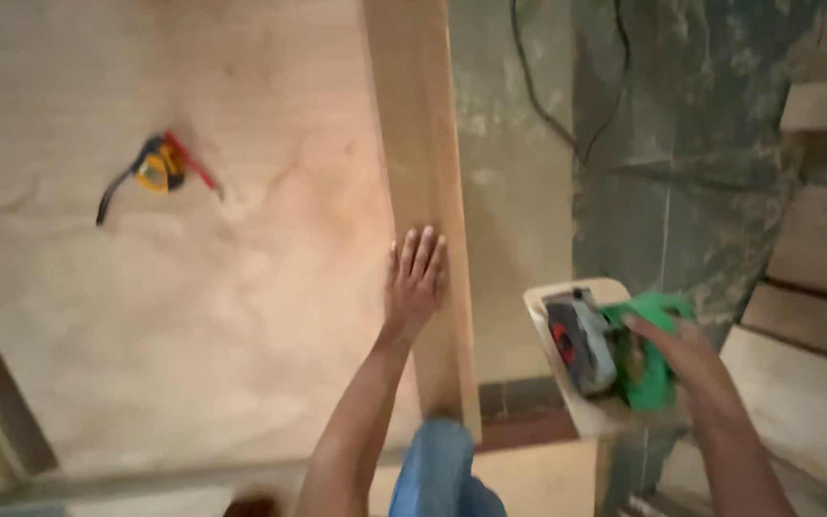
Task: The person measures and marks a large plywood sheet with a tape measure and pencil, then uses a circular saw to cut along the marked line. The person repositions the wood and continues measuring and marking.
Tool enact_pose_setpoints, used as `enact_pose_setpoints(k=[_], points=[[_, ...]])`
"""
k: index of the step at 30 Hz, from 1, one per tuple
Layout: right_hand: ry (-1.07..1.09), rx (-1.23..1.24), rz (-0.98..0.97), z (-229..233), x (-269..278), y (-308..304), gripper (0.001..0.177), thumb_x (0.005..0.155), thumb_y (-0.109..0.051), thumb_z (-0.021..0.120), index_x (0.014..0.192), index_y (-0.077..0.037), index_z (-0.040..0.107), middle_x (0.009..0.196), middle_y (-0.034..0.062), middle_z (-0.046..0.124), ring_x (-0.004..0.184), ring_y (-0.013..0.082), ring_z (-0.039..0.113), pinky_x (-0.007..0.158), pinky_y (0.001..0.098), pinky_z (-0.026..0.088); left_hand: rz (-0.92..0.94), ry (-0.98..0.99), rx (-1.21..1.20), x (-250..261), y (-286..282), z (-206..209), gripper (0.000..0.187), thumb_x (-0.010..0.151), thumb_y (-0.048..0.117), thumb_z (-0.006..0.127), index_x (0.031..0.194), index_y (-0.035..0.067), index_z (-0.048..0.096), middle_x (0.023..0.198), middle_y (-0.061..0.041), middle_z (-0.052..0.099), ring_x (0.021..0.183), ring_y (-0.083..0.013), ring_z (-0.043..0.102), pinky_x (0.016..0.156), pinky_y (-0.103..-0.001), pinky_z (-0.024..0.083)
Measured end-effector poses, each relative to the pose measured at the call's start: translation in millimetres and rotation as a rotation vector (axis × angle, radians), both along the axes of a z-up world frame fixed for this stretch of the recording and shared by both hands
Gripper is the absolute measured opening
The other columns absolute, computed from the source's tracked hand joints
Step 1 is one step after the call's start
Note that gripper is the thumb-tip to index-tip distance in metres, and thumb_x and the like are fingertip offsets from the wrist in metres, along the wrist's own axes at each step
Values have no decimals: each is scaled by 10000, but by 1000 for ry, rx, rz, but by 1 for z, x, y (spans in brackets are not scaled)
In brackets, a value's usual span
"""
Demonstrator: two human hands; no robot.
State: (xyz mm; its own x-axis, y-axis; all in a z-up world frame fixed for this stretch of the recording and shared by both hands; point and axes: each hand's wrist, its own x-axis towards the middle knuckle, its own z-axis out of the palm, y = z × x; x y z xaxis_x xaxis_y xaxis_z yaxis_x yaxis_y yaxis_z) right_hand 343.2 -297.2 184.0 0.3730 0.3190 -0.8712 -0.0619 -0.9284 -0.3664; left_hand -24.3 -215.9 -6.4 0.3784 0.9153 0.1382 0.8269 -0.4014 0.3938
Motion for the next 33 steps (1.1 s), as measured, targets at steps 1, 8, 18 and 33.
enact_pose_setpoints(k=[1, 8, 18, 33], points=[[-57, -90, 124, -14, -13, -5, 310, 901, -280, 766, 1074, -27, 714, 851, 108, 690, 668, 202, 647, 616, 356, 523, -15, 0, -16, -6, -15, 1, 467, 1101, 286, 437, 1539, 137, 496, 1622, -104, 434, 1521, -321, 373, 1269, -557, 224], [-106, 53, 440, -41, -58, -113, 246, 944, -214, 733, 1064, 0, 731, 838, 94, 729, 718, 156, 670, 650, 324, 528, -151, 317, -182, -25, -18, -3, 700, 1057, 334, 519, 1664, 183, 206, 1724, -92, 127, 1581, -291, 124, 1263, -513, 184], [-139, 412, 163, 6, -133, -280, 291, 928, -220, 758, 1110, -6, 686, 916, 50, 717, 787, 107, 673, 702, 290, 543, -199, 265, -451, -31, -112, 33, 1334, 646, 537, 925, 1658, 132, 156, 1715, -151, 15, 1587, -380, 37, 1238, -625, 198], [-205, 453, 147, -20, -200, -395, 196, 911, -150, 747, 1025, 1, 699, 721, 2, 679, 654, 69, 599, 606, 269, 511, -224, 413, -554, -31, -138, 53, 1590, 501, 598, 959, 1660, 67, 9, 1714, -173, -82, 1586, -377, -64, 1244, -669, 157]])
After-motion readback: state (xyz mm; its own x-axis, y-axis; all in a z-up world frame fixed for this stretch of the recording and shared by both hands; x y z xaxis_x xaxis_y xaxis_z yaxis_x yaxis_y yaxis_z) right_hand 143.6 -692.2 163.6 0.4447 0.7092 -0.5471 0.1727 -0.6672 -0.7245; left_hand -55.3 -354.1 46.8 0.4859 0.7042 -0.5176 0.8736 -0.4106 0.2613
